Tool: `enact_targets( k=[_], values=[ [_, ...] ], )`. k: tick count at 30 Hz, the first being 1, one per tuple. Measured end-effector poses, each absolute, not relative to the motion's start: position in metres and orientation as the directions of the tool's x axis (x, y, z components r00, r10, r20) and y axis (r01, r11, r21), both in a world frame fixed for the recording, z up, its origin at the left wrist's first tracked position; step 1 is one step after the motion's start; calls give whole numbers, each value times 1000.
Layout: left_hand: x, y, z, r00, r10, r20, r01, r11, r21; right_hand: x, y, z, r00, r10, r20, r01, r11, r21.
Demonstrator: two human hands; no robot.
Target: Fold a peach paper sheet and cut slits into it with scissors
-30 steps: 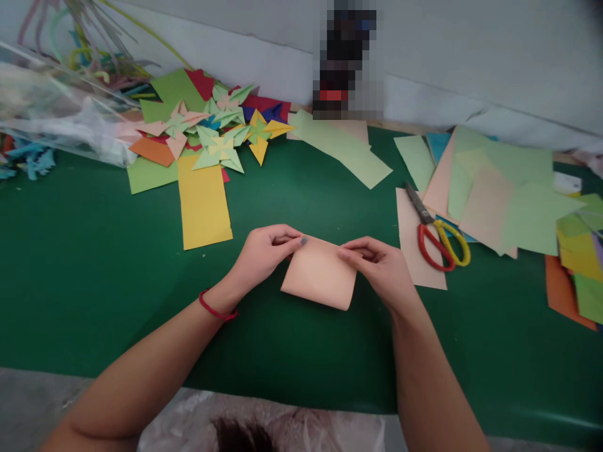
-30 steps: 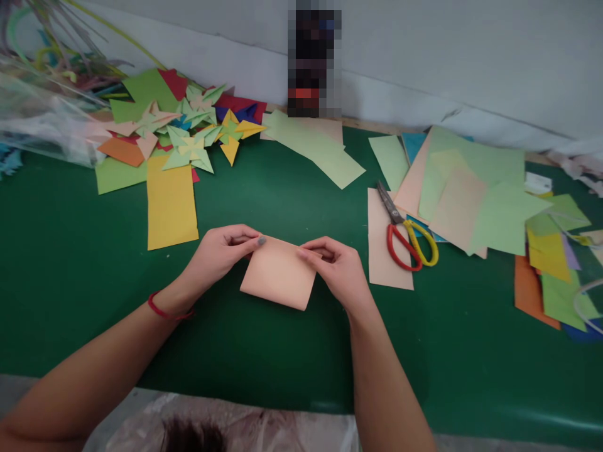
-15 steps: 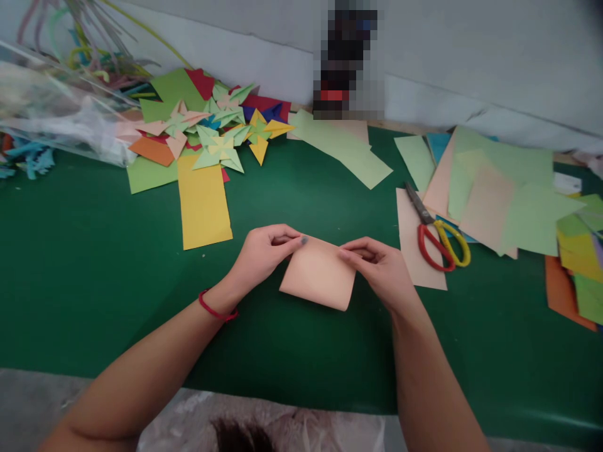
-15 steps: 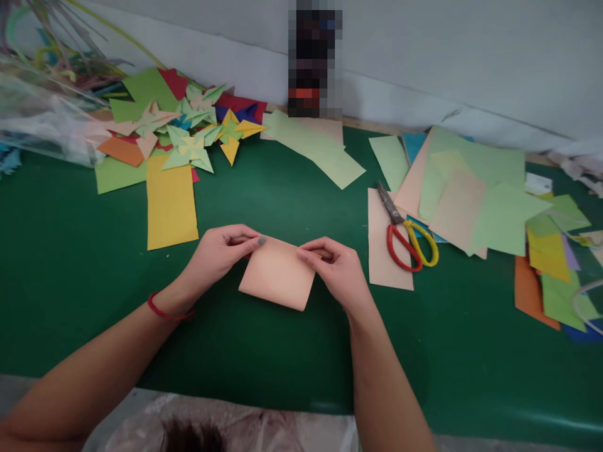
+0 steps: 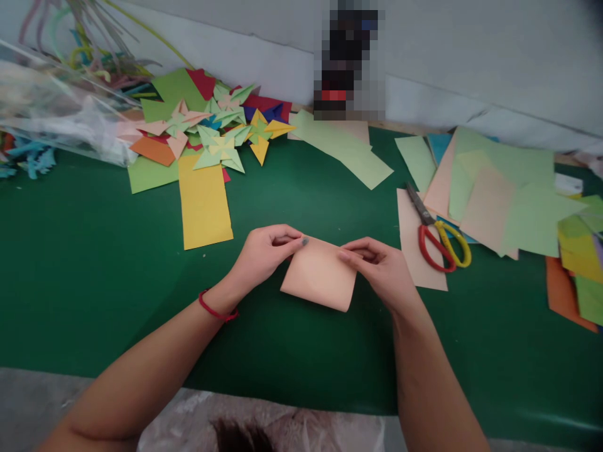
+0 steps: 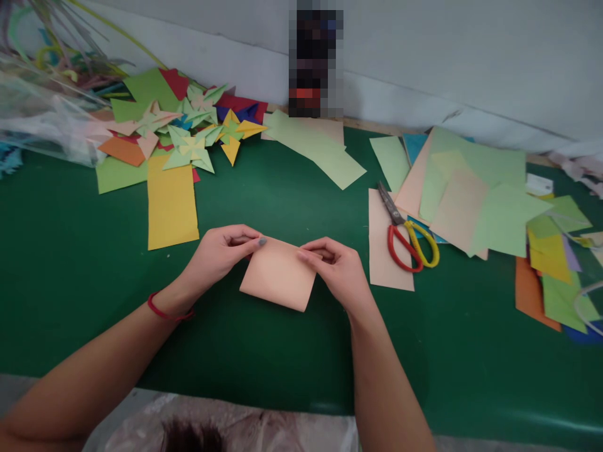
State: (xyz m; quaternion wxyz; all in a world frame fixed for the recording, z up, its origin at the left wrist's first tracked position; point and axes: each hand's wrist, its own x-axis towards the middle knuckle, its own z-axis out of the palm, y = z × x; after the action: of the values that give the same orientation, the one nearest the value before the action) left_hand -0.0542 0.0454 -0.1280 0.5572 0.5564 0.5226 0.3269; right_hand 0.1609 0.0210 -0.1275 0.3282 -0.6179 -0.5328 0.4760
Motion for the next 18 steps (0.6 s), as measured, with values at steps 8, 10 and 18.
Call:
enact_targets(
  k=[8, 10, 18],
  values=[
    [-55, 46, -128, 246, 943, -222, 232, 165, 959, 161, 21, -126, -16, 968, -251, 352, -230, -908],
    [-55, 46, -128, 245, 944, -222, 233, 165, 958, 161, 21, -126, -12, 969, -248, 349, -228, -909],
    [-55, 46, -128, 252, 942, -224, 228, 167, 959, 161, 21, -127, -13, 970, -244, 344, -225, -911]
  ],
)
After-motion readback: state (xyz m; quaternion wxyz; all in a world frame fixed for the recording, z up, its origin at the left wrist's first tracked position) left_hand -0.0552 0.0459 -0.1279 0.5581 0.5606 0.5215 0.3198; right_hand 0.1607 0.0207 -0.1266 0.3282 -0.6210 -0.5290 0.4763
